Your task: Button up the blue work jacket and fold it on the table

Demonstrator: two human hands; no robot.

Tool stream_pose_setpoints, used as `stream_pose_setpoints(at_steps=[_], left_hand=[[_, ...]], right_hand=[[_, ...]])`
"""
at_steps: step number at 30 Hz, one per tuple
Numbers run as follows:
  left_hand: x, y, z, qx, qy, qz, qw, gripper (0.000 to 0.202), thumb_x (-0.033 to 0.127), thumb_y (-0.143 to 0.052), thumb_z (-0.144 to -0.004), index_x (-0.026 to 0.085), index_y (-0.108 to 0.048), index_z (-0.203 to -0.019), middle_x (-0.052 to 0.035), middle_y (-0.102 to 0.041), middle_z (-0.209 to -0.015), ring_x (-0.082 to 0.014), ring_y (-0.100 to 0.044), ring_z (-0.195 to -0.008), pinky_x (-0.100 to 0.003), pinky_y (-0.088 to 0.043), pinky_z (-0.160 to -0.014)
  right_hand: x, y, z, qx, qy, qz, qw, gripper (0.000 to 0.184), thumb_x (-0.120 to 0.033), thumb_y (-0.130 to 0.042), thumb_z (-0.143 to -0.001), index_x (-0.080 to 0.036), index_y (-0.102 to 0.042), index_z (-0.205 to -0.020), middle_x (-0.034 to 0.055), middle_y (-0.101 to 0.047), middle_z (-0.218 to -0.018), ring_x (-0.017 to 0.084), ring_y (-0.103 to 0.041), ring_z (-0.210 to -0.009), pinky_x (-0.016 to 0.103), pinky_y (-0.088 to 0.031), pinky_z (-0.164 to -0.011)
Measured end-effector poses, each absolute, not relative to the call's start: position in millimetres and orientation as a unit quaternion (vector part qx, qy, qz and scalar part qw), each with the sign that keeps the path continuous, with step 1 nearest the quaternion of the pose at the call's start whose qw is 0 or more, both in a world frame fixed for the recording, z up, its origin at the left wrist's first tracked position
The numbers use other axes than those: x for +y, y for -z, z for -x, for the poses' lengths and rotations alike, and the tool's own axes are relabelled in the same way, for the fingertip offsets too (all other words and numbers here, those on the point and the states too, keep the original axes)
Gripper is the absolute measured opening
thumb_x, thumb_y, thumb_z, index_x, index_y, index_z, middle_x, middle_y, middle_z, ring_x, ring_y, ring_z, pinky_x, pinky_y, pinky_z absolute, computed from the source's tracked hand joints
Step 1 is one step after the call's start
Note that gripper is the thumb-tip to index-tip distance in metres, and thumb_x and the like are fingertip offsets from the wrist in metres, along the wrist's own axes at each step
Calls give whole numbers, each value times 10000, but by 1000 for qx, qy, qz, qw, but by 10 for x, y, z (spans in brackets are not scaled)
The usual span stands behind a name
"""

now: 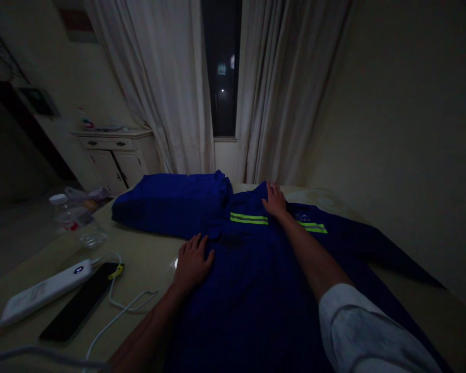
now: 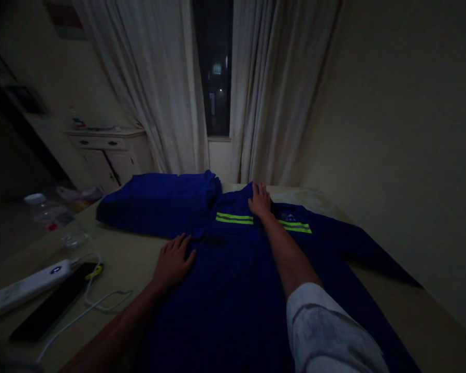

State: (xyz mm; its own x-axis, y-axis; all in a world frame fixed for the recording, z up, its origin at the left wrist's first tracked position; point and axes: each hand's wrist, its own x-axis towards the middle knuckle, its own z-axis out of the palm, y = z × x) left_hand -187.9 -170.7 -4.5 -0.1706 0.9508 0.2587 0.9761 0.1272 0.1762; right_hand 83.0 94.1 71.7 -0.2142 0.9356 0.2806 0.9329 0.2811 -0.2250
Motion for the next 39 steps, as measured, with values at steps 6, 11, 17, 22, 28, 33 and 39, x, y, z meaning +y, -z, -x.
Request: stream_pose_setpoints(at_steps=[6,11,17,22,28,33,39], left_hand=[[-1716,15,1863,-755,141,639,44,609,507,-402,-1024,179,-524,-1523,-158,-490,-1605,-342,-431,-1482,-539,-306,-1201],[-1730,16,1855,-751,127,645,51,621,498,-391,-1030,162,-509,-1538,-160,-476,-1615,-338,-432,-1486,-522,-310,-1211],[-1734,3,1848,-759,103,640,54,615,488,-384,-1038,167,-499,-1550,-144,-467,-1625,-323,-420,-1501,-524,-316,-1220],[-1732,9,1865,-760,110,639,51,609,492,-393,-1038,180,-503,-1548,-133,-475,-1621,-314,-423,-1500,-519,-315,-1225],[-1724,24,1857,-757,120,639,62,599,485,-408,-1030,176,-527,-1529,-148,-487,-1610,-326,-429,-1491,-526,-327,-1208],[-1744,7,1858,-750,117,647,66,605,485,-410,-1038,238,-458,-1588,-165,-480,-1610,-338,-428,-1496,-537,-336,-1197],[-1753,8,1871,-747,98,655,64,563,488,-414,-1047,315,-474,-1579,-162,-445,-1634,-336,-401,-1521,-542,-328,-1203]], right_hand=[[787,-718,-1238,-757,-62,641,111,450,-469,-478,-1042,-152,-718,-1254,189,-733,-1218,313,-671,-1172,395,-480,-1001],[507,-510,-1496,-752,-39,651,95,663,-506,-612,-978,-172,-494,-1538,211,-503,-1560,345,-510,-1397,447,-379,-1122],[291,-353,-1346,-747,24,659,87,769,-740,-539,-935,-136,-601,-1406,229,-513,-1493,370,-446,-1387,505,-318,-1139],[291,-297,-1229,-743,12,662,96,397,-428,-521,-1015,-170,-695,-1261,178,-614,-1346,299,-580,-1230,381,-459,-996],[456,-370,-1340,-731,-11,677,84,321,-302,-488,-1020,-166,-750,-1146,158,-705,-1206,279,-682,-1117,357,-508,-943],[516,-312,-1126,-726,-6,681,96,409,-405,-577,-994,-135,-701,-1274,233,-668,-1292,361,-656,-1200,453,-523,-966],[760,-331,-1307,-717,-45,686,118,295,-254,-549,-996,-172,-781,-1156,198,-744,-1206,307,-710,-1127,393,-525,-958]])
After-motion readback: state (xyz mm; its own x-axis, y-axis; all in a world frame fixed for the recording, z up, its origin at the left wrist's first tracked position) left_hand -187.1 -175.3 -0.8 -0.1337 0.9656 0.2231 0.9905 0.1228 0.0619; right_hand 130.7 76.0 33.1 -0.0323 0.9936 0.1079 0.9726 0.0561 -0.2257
